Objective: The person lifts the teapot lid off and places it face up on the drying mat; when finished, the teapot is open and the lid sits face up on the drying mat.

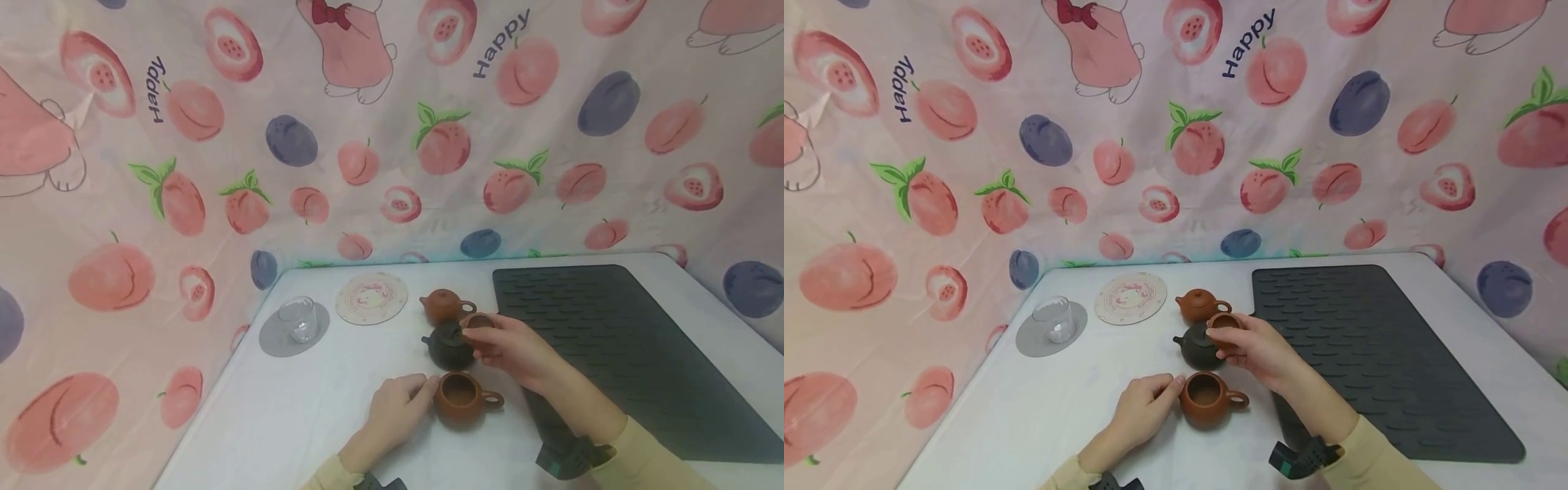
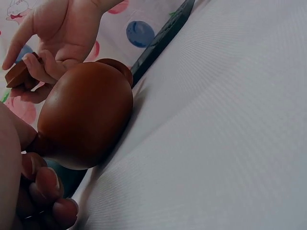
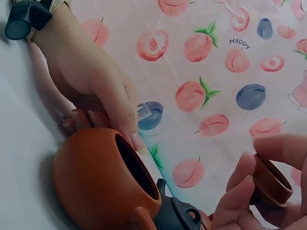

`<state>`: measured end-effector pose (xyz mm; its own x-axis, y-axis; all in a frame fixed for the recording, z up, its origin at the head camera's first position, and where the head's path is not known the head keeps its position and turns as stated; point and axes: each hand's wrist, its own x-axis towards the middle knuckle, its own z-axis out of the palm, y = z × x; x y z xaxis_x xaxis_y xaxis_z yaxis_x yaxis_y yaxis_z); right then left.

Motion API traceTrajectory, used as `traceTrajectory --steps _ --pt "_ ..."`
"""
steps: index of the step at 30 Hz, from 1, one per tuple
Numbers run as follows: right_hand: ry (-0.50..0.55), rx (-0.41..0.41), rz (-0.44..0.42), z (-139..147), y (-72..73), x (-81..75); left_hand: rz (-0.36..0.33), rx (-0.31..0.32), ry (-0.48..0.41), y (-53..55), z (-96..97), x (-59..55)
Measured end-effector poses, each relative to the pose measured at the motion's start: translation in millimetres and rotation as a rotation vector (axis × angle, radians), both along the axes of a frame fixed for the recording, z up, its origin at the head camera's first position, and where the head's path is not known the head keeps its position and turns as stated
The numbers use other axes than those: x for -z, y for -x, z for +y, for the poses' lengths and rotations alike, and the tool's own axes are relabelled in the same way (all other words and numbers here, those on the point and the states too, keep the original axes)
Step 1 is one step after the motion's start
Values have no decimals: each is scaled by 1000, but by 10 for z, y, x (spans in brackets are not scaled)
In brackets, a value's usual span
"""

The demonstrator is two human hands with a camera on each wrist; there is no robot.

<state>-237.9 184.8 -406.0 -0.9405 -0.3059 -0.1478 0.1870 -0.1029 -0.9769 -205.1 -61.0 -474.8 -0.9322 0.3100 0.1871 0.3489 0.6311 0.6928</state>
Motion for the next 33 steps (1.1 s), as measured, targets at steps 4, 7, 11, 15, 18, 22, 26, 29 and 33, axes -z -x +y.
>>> traceTrajectory --steps 4,7,11,15,18,22,26,29,33 --pt "-112 26 70 12 13 5 3 -1 -3 2 -5 -7" --pt "-197 43 120 33 24 -7 4 -5 -2 3 -7 -10" --pt "-317 92 198 97 43 -43 -12 -8 -3 10 -8 -20" --pt "-411 150 274 210 77 -77 -22 -7 -4 14 -5 -28" --pt "-487 173 319 306 108 -98 -22 -3 -1 14 -4 -28" --pt "-567 178 351 434 137 -137 -26 -1 -6 12 -2 -26" --pt "-633 188 381 547 154 -186 -24 -1 -16 9 -2 -27" --pt "-660 199 406 624 164 -210 -17 -3 -14 12 -3 -20" --pt "-690 205 423 722 176 -221 -8 -5 -5 14 -3 -8"
